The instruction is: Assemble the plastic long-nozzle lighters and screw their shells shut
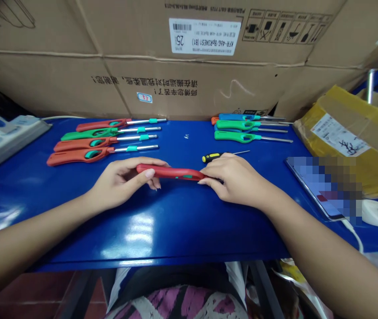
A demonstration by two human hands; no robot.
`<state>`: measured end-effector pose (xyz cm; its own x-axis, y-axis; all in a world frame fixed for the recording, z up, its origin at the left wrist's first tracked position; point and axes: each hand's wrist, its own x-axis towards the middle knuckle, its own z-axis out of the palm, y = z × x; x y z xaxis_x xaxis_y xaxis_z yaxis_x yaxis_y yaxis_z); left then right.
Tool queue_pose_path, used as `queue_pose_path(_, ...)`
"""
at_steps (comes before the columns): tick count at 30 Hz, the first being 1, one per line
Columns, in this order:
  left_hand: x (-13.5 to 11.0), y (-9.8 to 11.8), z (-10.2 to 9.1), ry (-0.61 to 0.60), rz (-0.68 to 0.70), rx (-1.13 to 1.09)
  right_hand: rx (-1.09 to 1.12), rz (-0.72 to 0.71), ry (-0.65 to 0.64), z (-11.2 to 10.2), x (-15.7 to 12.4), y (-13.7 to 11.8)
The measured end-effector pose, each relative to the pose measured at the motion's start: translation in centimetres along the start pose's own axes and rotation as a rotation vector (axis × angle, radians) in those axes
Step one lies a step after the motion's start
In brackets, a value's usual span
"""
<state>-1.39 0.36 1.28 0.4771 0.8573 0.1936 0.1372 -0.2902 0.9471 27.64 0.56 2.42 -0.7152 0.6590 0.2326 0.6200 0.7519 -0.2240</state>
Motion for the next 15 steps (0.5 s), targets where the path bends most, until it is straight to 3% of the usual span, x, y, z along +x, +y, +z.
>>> queue_pose_path(15,-0.38,-0.12,-0.36,-0.079,0.131,0.07,-0.059,-0.007,0.074,0.61,0.39,-0.36)
